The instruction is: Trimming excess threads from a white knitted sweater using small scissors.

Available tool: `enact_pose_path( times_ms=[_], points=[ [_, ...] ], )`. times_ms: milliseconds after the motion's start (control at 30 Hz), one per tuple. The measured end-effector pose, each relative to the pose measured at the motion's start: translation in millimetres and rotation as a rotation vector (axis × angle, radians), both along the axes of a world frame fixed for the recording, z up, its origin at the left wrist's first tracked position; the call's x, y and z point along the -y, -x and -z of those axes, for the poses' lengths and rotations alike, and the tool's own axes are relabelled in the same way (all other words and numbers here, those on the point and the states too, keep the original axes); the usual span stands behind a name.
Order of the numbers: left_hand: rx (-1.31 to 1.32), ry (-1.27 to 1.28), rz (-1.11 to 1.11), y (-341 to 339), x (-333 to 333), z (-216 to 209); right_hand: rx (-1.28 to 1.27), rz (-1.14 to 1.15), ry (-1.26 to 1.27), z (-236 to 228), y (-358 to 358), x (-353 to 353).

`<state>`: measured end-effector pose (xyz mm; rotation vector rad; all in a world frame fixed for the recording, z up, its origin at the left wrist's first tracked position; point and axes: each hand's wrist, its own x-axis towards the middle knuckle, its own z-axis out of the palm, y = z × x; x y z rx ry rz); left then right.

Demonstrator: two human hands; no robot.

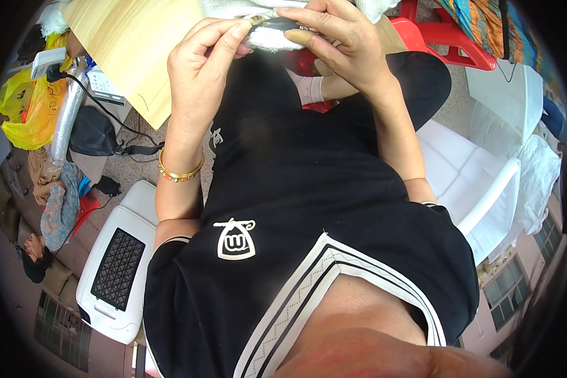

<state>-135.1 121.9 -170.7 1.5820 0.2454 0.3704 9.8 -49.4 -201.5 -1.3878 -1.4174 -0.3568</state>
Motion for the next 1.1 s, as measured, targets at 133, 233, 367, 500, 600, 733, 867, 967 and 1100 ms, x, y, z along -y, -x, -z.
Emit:
enact_pose_path(
  times_ms=[133,233,367,500,600,733,867,967,1100],
  points=[
    [-0.039,-0.054,0.0,1,-1,-2,-0.124,0.043,0.221,-26,14,7],
    [-0.044,-0.091,0.019,-3,2,-4,-0.107,0.055,0.221,-6,4,5],
    [-0.047,-0.138,0.026,-3,0,-5,0.017,0.009,0.043,5,-1,3],
    [-0.038,-0.125,0.04,-1,-2,-6,-0.227,-0.049,0.073,5,5,5],
    [-0.054,-0.081,0.066,-1,-2,-8,0.035,0.021,-0.022,8,-1,1],
    [-0.114,-0.036,0.089,-1,-3,-11,0.107,0.048,0.016,7,-3,2],
    [-0.132,-0.033,0.088,-6,-1,-13,0.119,0.066,0.023,6,-6,4],
    [-0.147,-0.113,0.058,-9,0,-18,-0.099,0.092,0.338,-26,7,17],
    [-0.003,-0.321,0.061,-25,6,-22,-0.508,-0.019,0.208,-21,8,34]
  ],
)
